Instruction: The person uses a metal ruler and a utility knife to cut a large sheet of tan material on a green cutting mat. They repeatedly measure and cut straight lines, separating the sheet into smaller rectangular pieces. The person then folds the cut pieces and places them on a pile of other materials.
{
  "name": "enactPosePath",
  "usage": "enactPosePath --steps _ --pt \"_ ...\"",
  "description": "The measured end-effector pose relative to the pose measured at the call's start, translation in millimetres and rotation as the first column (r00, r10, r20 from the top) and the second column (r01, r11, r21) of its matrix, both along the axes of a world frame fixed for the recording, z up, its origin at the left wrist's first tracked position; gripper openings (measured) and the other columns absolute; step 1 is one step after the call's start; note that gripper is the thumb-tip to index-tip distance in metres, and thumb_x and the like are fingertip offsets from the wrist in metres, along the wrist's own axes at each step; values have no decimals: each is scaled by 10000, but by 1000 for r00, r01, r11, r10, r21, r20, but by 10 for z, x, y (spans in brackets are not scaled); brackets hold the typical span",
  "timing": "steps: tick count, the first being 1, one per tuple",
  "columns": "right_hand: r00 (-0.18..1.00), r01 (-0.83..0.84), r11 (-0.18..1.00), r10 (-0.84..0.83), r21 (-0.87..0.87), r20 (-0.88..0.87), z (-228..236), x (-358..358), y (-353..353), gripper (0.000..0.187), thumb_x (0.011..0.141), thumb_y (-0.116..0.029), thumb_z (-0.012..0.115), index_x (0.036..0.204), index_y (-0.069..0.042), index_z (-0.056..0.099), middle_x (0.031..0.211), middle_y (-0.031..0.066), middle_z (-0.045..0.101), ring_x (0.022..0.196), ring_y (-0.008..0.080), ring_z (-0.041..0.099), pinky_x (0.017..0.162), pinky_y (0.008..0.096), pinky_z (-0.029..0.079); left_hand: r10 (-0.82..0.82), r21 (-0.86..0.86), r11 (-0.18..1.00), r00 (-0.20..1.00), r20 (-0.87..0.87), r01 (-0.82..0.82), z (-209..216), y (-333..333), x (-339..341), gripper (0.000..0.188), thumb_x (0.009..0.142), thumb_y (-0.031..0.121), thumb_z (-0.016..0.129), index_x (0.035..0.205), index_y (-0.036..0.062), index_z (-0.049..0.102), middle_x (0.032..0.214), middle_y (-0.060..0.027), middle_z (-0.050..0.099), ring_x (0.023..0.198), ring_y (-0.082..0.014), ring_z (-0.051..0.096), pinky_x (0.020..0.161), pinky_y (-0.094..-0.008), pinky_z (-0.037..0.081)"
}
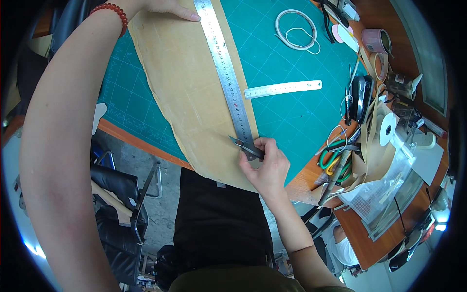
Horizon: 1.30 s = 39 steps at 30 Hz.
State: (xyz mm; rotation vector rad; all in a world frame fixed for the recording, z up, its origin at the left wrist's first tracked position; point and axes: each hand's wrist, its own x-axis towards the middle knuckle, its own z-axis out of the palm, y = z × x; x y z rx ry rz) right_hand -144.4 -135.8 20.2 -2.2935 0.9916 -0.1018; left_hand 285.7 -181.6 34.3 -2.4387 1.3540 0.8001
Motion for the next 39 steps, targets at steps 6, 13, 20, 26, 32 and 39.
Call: enactPosePath --steps 6,13,20,26,32,39 --pt "991 -114 989 107 96 75 87 29 -546 307 753 -108 810 1000 -64 633 877 103 664 687 280 662 613 380 534 6 -14 1000 1000 30 -5 37 123 23 1556 576 762 832 1594 -20 -48 1664 -273 -19 1552 -414 -1 1267 -456 113" --pt "965 -237 971 232 33 125 -1 278 -1858 342 780 -46 807 1094 -52 669 1147 112 577 881 288 678 734 377 538 -21 -15 1000 1000 -6 21 -22 -67 -22 1548 586 754 830 1595 -17 -53 1664 -273 -28 1553 -409 -4 1266 -454 113" --pt "980 -199 978 198 67 17 116 398 -1822 216 803 9 748 995 -39 661 906 100 609 773 263 639 681 355 501 5 -7 1000 1000 -28 -6 3 0 -4 1557 584 762 826 1593 -15 -69 1663 -275 -44 1553 -410 -16 1266 -449 111" --pt "957 -153 976 185 -155 222 -124 680 -1823 191 807 -29 728 988 -54 671 915 99 620 786 285 636 679 375 497 -40 -5 999 999 -3 40 -131 -109 26 1564 583 760 828 1590 -13 -85 1657 -287 -46 1552 -411 -15 1267 -443 109" --pt "937 -150 962 211 -227 278 -264 753 -1726 182 787 -34 723 962 -63 683 934 72 630 813 279 641 686 391 512 -35 -12 999 999 -22 35 -109 -60 59 1581 574 752 838 1585 -16 -103 1655 -289 -55 1549 -419 -18 1267 -440 105" --pt "899 -53 956 171 -288 403 -440 746 -1664 175 741 -34 713 903 -94 688 883 52 613 771 250 634 633 363 498 -47 -37 998 999 -8 47 -136 -49 72 1567 580 740 845 1588 -17 -85 1655 -288 -41 1550 -415 -5 1268 -431 111"
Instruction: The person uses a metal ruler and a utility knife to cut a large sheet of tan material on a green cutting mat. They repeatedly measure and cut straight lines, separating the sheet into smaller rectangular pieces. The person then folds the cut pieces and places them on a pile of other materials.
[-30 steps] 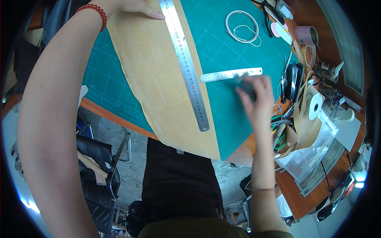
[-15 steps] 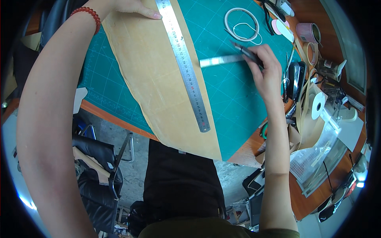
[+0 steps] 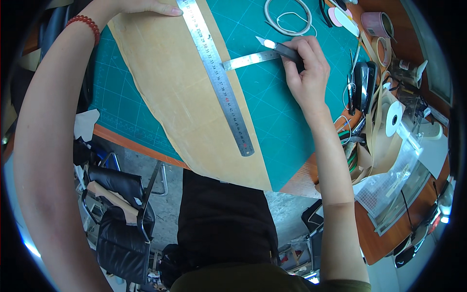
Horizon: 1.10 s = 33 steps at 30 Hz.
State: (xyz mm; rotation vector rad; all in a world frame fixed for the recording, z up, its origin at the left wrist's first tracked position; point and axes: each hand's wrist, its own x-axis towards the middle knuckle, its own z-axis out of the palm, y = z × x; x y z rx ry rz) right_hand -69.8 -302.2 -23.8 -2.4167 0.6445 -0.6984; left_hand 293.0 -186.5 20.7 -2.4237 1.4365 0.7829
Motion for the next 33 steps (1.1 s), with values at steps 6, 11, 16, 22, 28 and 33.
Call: enactPosePath --steps 6,11,16,22,28,33 --pt "999 22 999 -21 -29 30 -64 -22 -19 177 719 -43 701 882 -111 688 845 37 600 729 234 627 600 351 486 -19 -6 1000 1000 12 19 -53 -69 -33 1548 588 728 848 1593 -12 -68 1655 -291 0 1550 -416 24 1267 -428 121" --pt "999 -9 1000 10 -18 40 -44 -2 -16 177 717 -49 696 882 -111 688 839 40 602 724 233 625 599 350 484 -8 2 1000 998 61 8 48 19 -62 1521 600 715 849 1597 -5 -47 1650 -298 48 1547 -414 64 1266 -420 138" --pt "999 -6 1000 7 -18 34 -51 -4 -20 172 718 -51 696 880 -110 689 835 39 607 727 232 627 606 348 486 -16 -31 999 999 34 17 9 9 -46 1514 605 717 845 1597 -10 -38 1649 -296 63 1544 -409 86 1263 -412 152" --pt "1000 -10 1000 11 -8 29 -48 -17 -24 173 721 -55 697 883 -113 693 840 37 615 737 231 633 610 348 488 -33 -48 998 999 7 33 -18 12 -24 1519 604 724 843 1592 -27 -34 1649 -293 65 1545 -400 89 1262 -416 156" --pt "1000 -6 1000 6 -11 6 -22 35 7 158 725 -65 695 875 -114 687 841 38 607 734 236 632 605 357 487 -35 -56 998 997 74 39 16 82 -36 1480 618 700 851 1590 -34 11 1642 -304 90 1537 -422 103 1259 -445 159" --pt "1000 27 999 -27 -27 -8 2 -13 -7 141 727 -69 691 861 -110 679 833 42 597 722 244 623 596 367 479 -283 -323 885 939 198 335 175 88 -422 1427 639 673 857 1600 2 43 1648 -286 113 1535 -435 111 1252 -443 178"
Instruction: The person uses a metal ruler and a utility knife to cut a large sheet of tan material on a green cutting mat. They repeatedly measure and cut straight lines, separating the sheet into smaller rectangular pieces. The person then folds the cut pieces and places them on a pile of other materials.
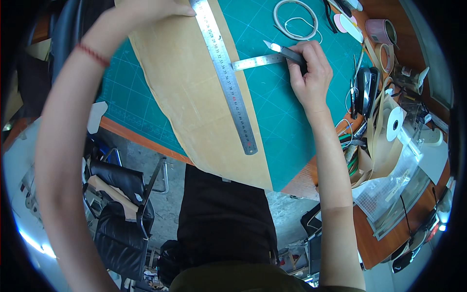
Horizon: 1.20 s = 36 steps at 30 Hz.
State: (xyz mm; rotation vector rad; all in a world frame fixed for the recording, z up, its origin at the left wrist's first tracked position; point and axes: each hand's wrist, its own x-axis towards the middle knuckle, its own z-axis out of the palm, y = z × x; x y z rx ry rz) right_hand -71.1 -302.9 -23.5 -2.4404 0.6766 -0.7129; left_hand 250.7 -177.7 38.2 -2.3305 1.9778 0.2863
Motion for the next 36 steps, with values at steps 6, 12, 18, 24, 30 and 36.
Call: enactPosePath --steps 6,12,18,24,30,36 --pt "999 -25 1000 25 15 19 -13 40 25 124 727 -72 691 845 -106 673 823 46 592 712 244 615 595 371 471 9 -211 973 934 -358 -90 95 1031 -1980 661 805 358 783 1321 6 565 1467 -238 455 1453 -462 330 1178 -599 281" --pt "999 -18 1000 17 9 36 -10 39 23 127 729 -68 685 850 -102 672 821 47 592 705 243 610 591 369 464 252 -157 920 850 -464 -358 -231 1332 -2704 914 793 384 793 1483 -31 360 1597 -334 233 1488 -546 191 1185 -665 170" --pt "1000 -14 1000 14 16 11 -12 18 19 134 731 -66 687 860 -100 672 819 48 588 697 242 605 586 370 460 321 -181 870 805 -499 -459 -378 1313 -2783 964 760 315 788 1507 -46 297 1603 -348 202 1495 -558 152 1187 -673 134" --pt "999 -25 1000 25 -11 39 -46 21 6 132 736 -76 693 863 -103 673 816 47 583 692 245 603 584 367 462 412 -137 820 739 -533 -556 -349 1181 -2924 1019 684 211 764 1516 -45 235 1612 -362 144 1505 -569 64 1174 -710 41" --pt "999 -23 1000 23 2 32 -38 16 11 134 737 -79 697 866 -109 676 821 44 587 685 243 602 580 361 465 414 -130 806 707 -573 -577 -351 1148 -2943 1029 665 144 735 1523 -39 197 1615 -379 84 1506 -575 0 1149 -737 -22" --pt "997 -34 999 33 6 64 -53 21 -1 120 753 -84 699 869 -106 673 831 39 597 680 235 603 575 358 464 384 -167 799 703 -599 -578 -393 1170 -2947 1041 671 138 731 1533 -31 175 1613 -381 83 1506 -576 2 1143 -740 -39"
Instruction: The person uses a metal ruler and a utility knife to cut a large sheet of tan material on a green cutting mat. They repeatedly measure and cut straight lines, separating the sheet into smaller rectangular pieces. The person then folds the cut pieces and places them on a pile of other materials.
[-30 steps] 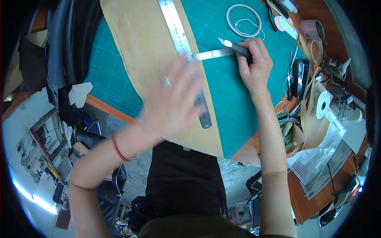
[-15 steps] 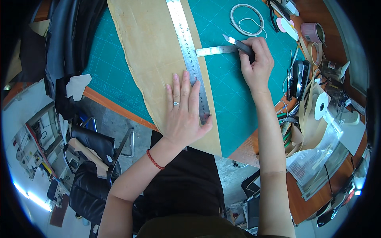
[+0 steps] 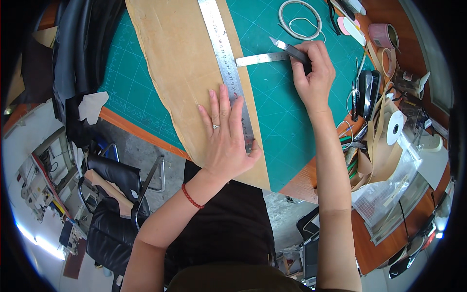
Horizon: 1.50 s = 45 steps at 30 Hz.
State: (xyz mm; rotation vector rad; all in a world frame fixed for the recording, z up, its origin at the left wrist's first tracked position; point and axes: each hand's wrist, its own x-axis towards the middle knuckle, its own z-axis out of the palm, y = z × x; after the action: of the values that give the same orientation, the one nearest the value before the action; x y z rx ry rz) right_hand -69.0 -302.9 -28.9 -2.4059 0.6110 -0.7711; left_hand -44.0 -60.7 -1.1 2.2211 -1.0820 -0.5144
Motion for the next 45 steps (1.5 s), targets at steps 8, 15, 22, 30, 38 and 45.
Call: enactPosePath --steps 8,15,22,30,38,45 --pt "1000 -4 1000 4 -6 8 -13 3 -2 125 756 -78 702 875 -100 671 841 39 600 678 233 603 577 353 462 -2 -14 1000 1000 -8 2 -5 4 1 1037 671 117 722 1534 -31 167 1611 -387 78 1506 -578 5 1137 -746 -44" --pt "1000 -14 1000 14 -4 -12 22 7 19 147 748 -49 703 882 -103 677 846 35 602 685 225 606 583 352 466 -11 -14 1000 1000 -17 10 -3 10 2 1023 674 110 723 1530 -29 179 1612 -385 76 1503 -583 9 1135 -749 -39" --pt "1000 -4 999 3 -37 -17 3 17 23 127 763 -73 701 884 -109 685 867 36 606 728 240 623 616 361 485 -10 -17 1000 999 -33 10 -10 21 17 1023 688 140 749 1533 -17 195 1622 -366 92 1509 -572 11 1139 -740 -43" --pt "1000 16 999 -17 -31 -23 -3 9 28 134 763 -80 694 892 -117 689 886 34 608 746 245 629 628 368 491 2 -35 999 997 -75 -5 13 18 33 1024 706 156 756 1547 3 190 1635 -343 103 1518 -553 8 1146 -722 -60" --pt "999 25 999 -26 -37 -24 -21 10 34 137 766 -82 693 898 -120 690 894 30 610 749 243 631 626 370 492 -3 -56 998 995 -103 -3 -4 46 49 1035 716 187 771 1554 8 189 1643 -329 99 1522 -543 -2 1149 -711 -66" --pt "1000 25 999 -26 -48 -16 -32 12 26 136 770 -86 701 901 -120 689 901 29 615 747 248 633 623 373 494 -17 -58 998 992 -125 9 0 63 63 1041 736 216 787 1557 6 183 1648 -322 84 1526 -533 -24 1142 -711 -75"
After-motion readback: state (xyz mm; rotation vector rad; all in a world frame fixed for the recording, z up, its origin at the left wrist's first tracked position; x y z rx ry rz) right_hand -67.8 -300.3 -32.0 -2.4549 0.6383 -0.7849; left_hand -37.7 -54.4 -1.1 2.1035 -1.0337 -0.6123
